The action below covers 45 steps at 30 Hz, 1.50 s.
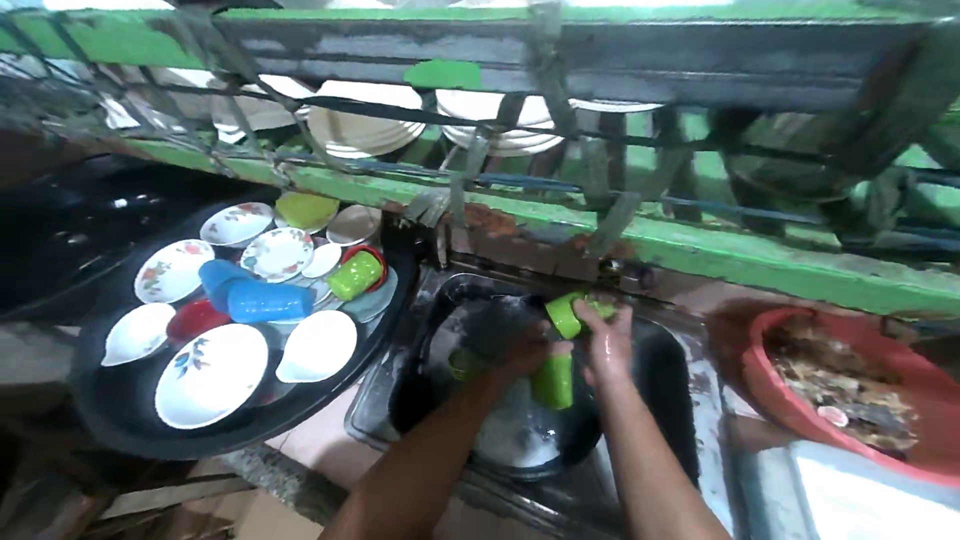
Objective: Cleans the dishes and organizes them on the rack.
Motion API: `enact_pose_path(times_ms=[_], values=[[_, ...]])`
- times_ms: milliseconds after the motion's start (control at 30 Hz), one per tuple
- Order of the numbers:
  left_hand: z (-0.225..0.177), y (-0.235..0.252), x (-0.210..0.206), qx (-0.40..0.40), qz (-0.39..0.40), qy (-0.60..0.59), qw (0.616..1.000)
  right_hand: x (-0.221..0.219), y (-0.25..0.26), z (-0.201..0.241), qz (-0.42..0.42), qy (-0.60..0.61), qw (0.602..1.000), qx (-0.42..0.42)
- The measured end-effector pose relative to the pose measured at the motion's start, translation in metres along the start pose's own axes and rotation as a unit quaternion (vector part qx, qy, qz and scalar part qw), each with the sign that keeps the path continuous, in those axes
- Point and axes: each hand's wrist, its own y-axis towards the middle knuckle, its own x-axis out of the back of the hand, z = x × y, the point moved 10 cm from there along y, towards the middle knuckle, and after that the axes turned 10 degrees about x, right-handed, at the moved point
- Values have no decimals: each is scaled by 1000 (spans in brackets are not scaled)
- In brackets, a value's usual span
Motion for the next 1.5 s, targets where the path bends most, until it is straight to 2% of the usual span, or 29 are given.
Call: enact_pose_path(times_ms=[67,133,200,267,333,367,400,467,533,633,733,800,833,900,933,967,1000,1033,1067,1133,1200,1233,1300,1400,1500], values=[[-16,9,-4,-40,10,6,999,-6,-6,6,31,-21,999,24],[-28,7,12,-59,-19,-1,998,2,-7,-2,47,-33,998,13],[-31,-10,50,-44,-91,-30,994,12,-11,-25,56,-44,997,-35],[-34,-36,100,-66,-182,-24,981,22,-17,-64,76,-117,987,-85],[-49,-77,159,-153,-284,42,945,23,-19,-106,141,-231,958,-99],[-58,-103,190,-216,-342,84,911,14,-20,-121,186,-286,936,-84],[-63,-126,221,-208,-384,102,894,1,-22,-136,236,-337,909,-61],[-70,-174,279,-143,-462,147,863,-32,-36,-158,319,-390,863,-28],[-69,-210,329,-67,-521,198,827,-67,-60,-175,359,-392,845,-61],[-45,-234,392,47,-555,242,794,-103,-92,-200,405,-418,808,-87],[-17,-240,417,125,-559,267,775,-93,-103,-215,406,-448,784,-140],[-22,-238,398,107,-565,296,763,-66,-93,-209,347,-427,815,-179],[-31,-234,376,70,-566,314,759,-49,-85,-208,325,-418,826,-194],[-50,-215,312,-48,-544,345,763,-10,-63,-202,285,-429,831,-212],[-55,-198,272,-101,-510,347,781,8,-51,-194,256,-434,834,-224],[-54,-176,228,-130,-455,334,815,22,-37,-183,230,-440,838,-225],[-41,-145,188,-117,-370,303,871,33,-24,-169,207,-447,842,-219],[-23,-112,147,-78,-272,253,925,40,-10,-153,186,-458,843,-211],[-1,-78,110,-36,-186,187,964,45,2,-137,168,-457,849,-205],[36,-15,50,10,-85,40,996,42,17,-104,146,-421,871,-204],[48,31,4,27,-23,-122,992,32,20,-71,141,-366,893,-221],[44,45,-13,30,-5,-210,977,27,20,-58,136,-340,906,-214],[29,62,-33,39,-1,-339,940,28,26,-31,108,-375,908,-156],[18,78,-40,121,10,-383,916,13,30,11,132,-496,858,22],[14,82,-23,187,39,-339,921,-1,14,17,203,-563,778,193]])
